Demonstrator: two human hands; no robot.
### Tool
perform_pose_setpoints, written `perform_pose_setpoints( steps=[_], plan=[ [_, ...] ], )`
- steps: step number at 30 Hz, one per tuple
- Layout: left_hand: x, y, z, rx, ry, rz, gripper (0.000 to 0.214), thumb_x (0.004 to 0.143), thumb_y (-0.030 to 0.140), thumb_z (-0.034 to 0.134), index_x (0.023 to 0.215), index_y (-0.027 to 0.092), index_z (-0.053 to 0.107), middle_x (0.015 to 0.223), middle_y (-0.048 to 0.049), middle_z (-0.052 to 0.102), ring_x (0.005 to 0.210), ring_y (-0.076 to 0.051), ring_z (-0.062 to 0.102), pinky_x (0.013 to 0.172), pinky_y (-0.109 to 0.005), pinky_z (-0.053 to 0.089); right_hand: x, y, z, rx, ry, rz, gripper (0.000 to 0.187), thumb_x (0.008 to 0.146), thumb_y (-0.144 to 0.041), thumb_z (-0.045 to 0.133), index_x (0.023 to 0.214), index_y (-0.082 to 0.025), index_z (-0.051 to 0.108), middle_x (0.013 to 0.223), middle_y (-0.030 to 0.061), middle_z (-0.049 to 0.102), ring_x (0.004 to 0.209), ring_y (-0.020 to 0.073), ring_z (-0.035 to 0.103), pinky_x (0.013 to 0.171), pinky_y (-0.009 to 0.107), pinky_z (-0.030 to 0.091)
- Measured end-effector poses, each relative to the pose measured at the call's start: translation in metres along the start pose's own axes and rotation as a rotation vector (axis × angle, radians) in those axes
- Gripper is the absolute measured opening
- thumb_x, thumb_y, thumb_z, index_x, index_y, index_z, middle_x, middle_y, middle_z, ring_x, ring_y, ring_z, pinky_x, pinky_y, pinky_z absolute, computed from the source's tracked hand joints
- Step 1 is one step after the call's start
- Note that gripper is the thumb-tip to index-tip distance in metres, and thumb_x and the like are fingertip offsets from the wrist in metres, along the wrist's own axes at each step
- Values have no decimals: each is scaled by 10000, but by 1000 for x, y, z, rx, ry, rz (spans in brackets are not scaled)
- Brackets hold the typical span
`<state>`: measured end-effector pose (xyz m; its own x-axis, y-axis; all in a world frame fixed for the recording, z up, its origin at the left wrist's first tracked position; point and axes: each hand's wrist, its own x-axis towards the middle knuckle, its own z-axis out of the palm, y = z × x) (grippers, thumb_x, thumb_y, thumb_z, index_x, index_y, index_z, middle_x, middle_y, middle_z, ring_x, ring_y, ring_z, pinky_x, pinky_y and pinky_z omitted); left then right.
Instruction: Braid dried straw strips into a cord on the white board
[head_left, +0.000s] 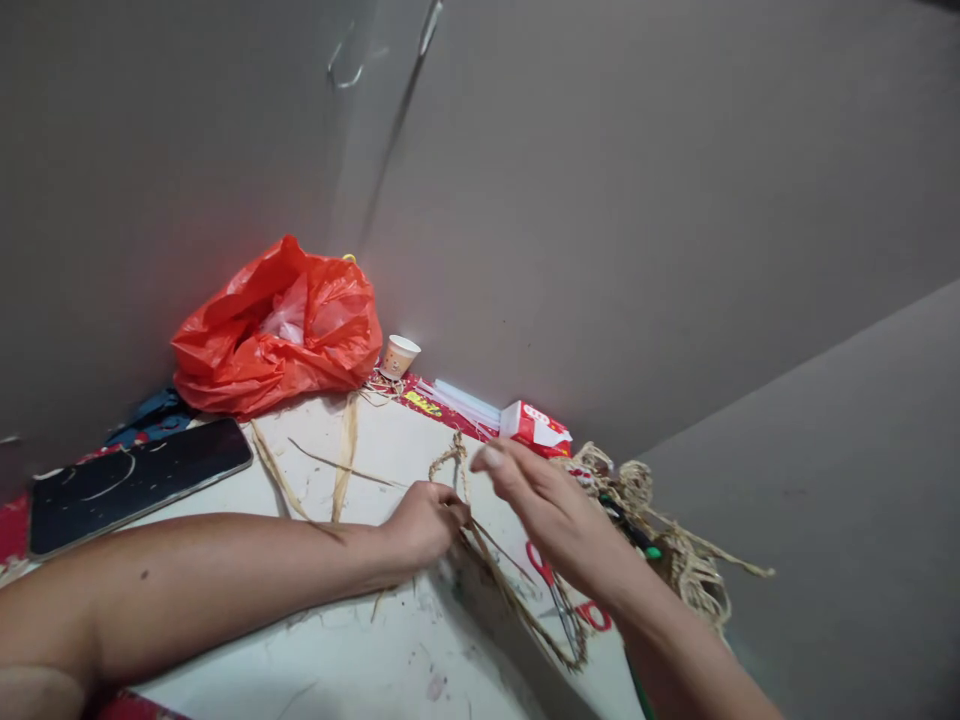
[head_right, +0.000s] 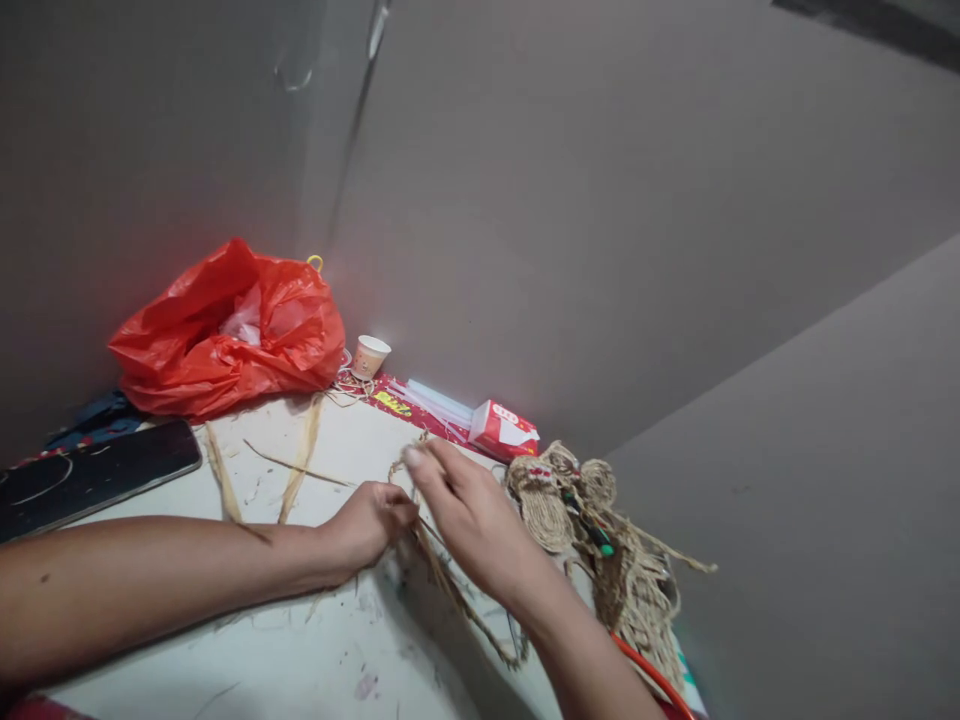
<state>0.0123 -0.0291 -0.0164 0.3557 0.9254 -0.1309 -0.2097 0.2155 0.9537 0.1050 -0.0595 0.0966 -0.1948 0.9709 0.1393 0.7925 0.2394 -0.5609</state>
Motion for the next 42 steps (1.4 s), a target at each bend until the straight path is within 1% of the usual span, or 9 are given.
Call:
perform_pose_setpoints(
  steps=[3,7,12,18,25,30,37,40,42],
  plan=[
    [-7,-2,-6,38,-36,-86,221,697,202,556,506,169,451,387,83,318,341,-41,233,381,-209,149,-33,30,-20,-14,51,91,409,929,-484,291,718,-209,509,639,14,517,598,164,494,566,261,393],
    [-5,5,-4,71,-81,-145,182,707,221,517,543,178,453,378,93,291,325,-41,202,380,-219,103,-55,57,-23,-98,18,176,429,908,-506,335,712,-200,563,551,0,485,547,172,480,526,266,362],
    [-4,8,-4,85,-119,-181,203,728,273,529,572,184,433,390,96,289,331,-38,186,373,-221,103,-51,75,10,-4,46,143,445,940,-456,289,741,-187,582,651,24,568,646,181,529,599,265,381],
    [-4,7,-4,91,-145,-183,230,740,325,551,590,188,444,390,96,289,328,-40,185,356,-228,110,-46,91,42,209,213,117,302,913,-386,412,701,-189,501,592,-37,434,566,129,408,549,230,329],
    [-2,8,-1,125,-151,-149,241,746,343,565,592,186,466,361,94,286,319,-48,196,351,-233,104,-48,93,46,344,303,230,256,856,-392,504,710,-182,525,600,-38,440,560,123,385,535,233,322],
    [-1,7,-1,106,-146,-136,197,745,325,572,644,165,516,386,98,298,332,-40,204,349,-214,113,-44,85,49,469,232,256,237,840,-388,507,719,-184,518,652,-21,488,594,129,428,555,235,356],
    [-4,10,0,89,-148,-147,187,768,288,566,643,160,511,390,94,311,331,-36,210,343,-204,127,-41,83,52,544,174,346,220,850,-381,468,725,-200,468,529,-52,480,493,118,422,491,228,335],
    [-4,10,0,90,-162,-136,180,773,300,575,672,162,518,392,95,305,335,-41,211,343,-207,129,-39,85,50,545,141,326,180,844,-363,467,845,-191,519,570,-57,460,520,119,411,489,222,324],
    [-3,9,0,94,-167,-125,189,774,313,585,682,162,519,394,96,305,340,-40,212,348,-206,124,-38,88,48,491,93,283,211,851,-361,447,763,-186,526,604,-40,458,577,128,431,538,233,343]
  ],
)
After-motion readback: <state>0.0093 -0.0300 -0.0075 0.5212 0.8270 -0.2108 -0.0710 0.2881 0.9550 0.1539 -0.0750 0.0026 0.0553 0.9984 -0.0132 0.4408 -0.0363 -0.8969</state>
